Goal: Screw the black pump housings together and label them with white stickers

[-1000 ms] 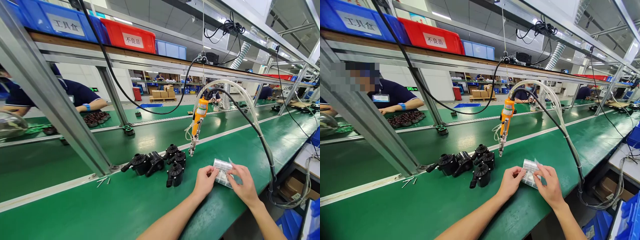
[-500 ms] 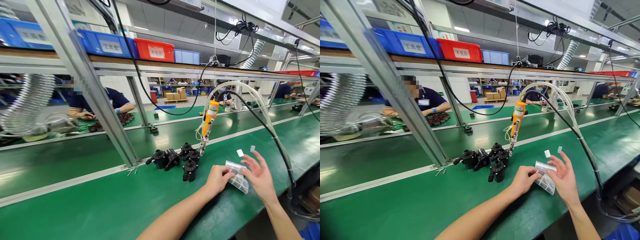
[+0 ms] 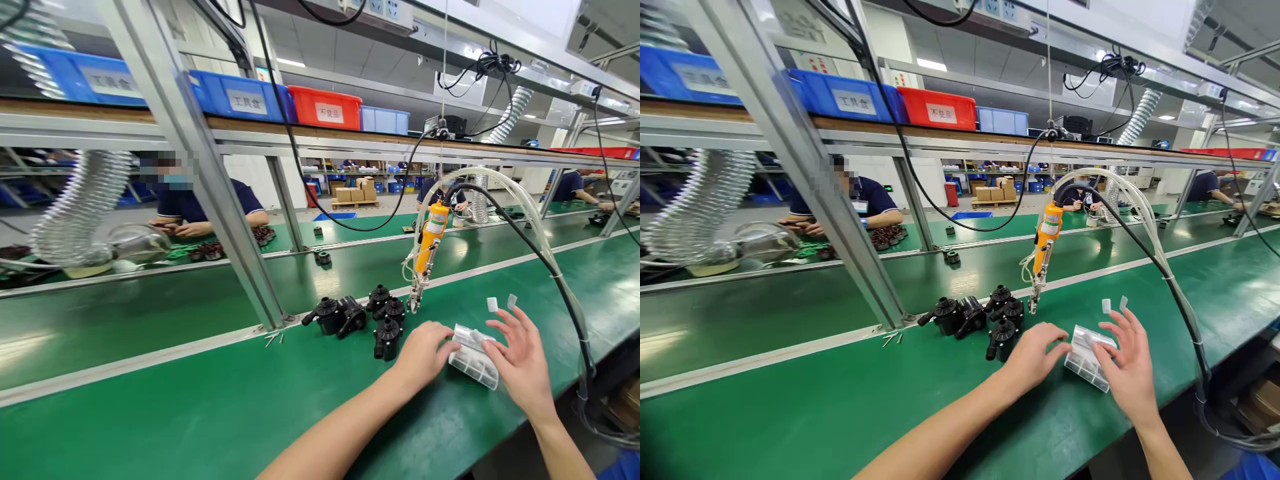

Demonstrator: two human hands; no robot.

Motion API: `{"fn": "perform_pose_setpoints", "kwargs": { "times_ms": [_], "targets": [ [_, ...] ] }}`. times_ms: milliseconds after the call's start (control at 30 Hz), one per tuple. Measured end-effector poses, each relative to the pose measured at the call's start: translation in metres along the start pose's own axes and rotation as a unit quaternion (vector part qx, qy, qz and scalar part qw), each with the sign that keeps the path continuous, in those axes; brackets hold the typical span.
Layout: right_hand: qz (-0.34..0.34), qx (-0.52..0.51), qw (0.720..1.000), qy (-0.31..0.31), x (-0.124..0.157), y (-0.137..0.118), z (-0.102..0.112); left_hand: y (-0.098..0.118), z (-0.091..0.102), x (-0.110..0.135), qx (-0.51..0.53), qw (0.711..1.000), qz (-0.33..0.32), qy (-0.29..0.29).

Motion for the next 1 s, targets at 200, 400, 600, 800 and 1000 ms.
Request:
{"fn": "perform_pose_setpoints", "kwargs": {
  "times_ms": [200,400,600,800,1000],
  "targets": [
    [0.017,0.026,0.995,-0.092,0.029,0.000,-0.044,-0.051,0.101,0.034,-0.120,0.986,0.117,0.012],
    [-0.009,0.030,0.973,-0.229,0.046,0.014,-0.118,-0.073,0.101,0.045,-0.027,0.984,0.168,-0.056],
    [-0.058,0.008,0.953,-0.298,0.056,0.024,-0.144,-0.084,0.069,0.055,0.040,0.970,0.196,-0.136],
    [-0.068,-0.006,0.937,-0.343,0.062,0.036,-0.159,-0.096,0.059,0.057,0.081,0.963,0.213,-0.144],
    [-0.057,0.015,0.919,-0.389,0.067,0.029,-0.175,-0.095,0.060,0.060,0.099,0.959,0.221,-0.145]
  ]
}}
Point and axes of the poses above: each hand's wrist, its own x-axis away from the middle knuckle, its own z-axis out of the back of the hand, y = z × x, the point moved 10 cm from there along -x, towards the middle knuckle, and after that the axes turned 6 degrees about -z, right-handed, at the moved point
